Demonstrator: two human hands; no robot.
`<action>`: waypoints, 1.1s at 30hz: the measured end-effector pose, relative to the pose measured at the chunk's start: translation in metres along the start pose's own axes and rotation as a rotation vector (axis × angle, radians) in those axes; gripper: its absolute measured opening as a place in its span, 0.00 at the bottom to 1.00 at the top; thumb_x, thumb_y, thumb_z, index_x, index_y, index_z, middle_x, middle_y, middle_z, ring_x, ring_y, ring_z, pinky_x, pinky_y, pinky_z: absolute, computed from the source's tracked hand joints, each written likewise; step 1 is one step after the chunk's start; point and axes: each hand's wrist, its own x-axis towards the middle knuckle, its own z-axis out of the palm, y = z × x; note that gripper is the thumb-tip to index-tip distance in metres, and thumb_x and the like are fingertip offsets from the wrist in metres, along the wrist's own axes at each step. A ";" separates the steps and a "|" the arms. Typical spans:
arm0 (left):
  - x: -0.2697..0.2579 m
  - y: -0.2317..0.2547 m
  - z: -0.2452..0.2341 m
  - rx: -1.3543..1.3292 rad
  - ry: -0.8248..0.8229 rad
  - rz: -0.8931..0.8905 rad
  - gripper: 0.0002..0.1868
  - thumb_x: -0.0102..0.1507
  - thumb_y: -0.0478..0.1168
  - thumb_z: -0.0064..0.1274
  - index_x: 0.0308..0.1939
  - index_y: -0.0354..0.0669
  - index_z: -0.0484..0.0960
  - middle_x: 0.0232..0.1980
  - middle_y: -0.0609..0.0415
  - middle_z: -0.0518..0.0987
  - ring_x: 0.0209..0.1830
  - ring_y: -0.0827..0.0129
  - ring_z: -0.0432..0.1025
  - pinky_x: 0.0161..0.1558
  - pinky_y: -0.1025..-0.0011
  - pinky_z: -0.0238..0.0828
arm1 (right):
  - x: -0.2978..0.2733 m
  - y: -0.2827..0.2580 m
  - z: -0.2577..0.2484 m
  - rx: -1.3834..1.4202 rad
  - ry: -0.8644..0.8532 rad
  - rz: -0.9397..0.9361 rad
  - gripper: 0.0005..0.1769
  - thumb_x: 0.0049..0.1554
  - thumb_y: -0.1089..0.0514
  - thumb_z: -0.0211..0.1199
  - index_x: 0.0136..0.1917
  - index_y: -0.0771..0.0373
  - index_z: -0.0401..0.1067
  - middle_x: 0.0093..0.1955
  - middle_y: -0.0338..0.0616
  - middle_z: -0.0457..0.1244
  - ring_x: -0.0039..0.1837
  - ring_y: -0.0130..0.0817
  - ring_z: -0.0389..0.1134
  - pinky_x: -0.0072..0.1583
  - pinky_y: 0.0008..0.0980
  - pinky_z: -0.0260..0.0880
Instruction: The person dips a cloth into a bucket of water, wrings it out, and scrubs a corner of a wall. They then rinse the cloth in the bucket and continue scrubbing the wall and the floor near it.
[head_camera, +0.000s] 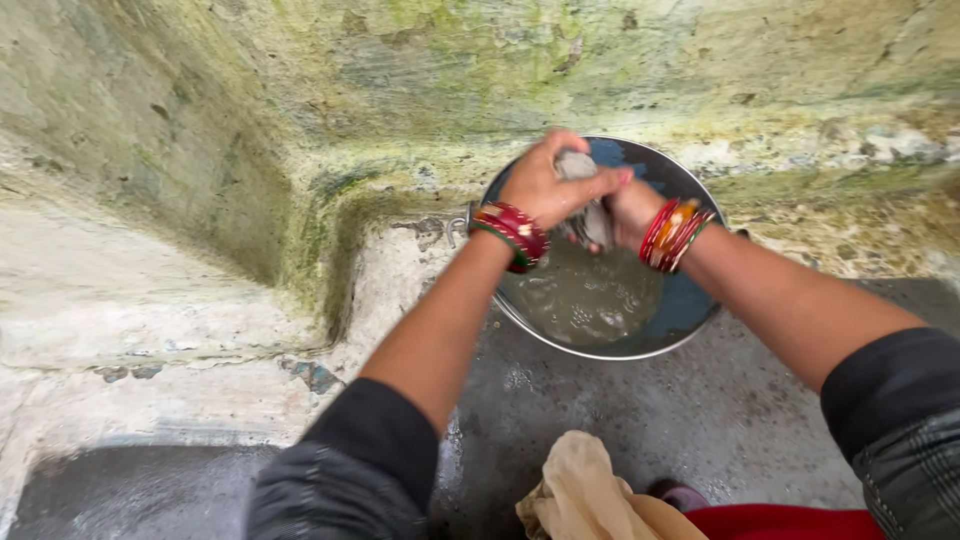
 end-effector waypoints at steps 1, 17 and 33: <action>-0.001 0.005 -0.009 0.093 -0.015 0.058 0.36 0.46 0.59 0.71 0.50 0.43 0.78 0.48 0.45 0.79 0.48 0.59 0.76 0.52 0.63 0.75 | -0.006 -0.014 0.001 -0.002 0.005 0.001 0.22 0.67 0.41 0.42 0.58 0.58 0.67 0.40 0.43 0.68 0.37 0.33 0.71 0.32 0.31 0.68; 0.009 -0.001 -0.002 0.905 0.259 0.284 0.15 0.53 0.36 0.63 0.44 0.52 0.87 0.52 0.51 0.75 0.60 0.54 0.71 0.57 0.47 0.69 | -0.007 -0.063 0.010 -1.499 0.357 -0.485 0.46 0.43 0.51 0.75 0.73 0.60 0.63 0.68 0.58 0.57 0.68 0.57 0.62 0.67 0.47 0.65; 0.028 -0.006 0.016 0.804 0.096 0.025 0.23 0.51 0.31 0.59 0.50 0.54 0.82 0.55 0.51 0.76 0.60 0.51 0.69 0.54 0.49 0.70 | 0.004 -0.046 -0.017 -1.605 0.401 -0.329 0.32 0.44 0.57 0.77 0.58 0.61 0.65 0.55 0.51 0.65 0.59 0.52 0.69 0.54 0.48 0.72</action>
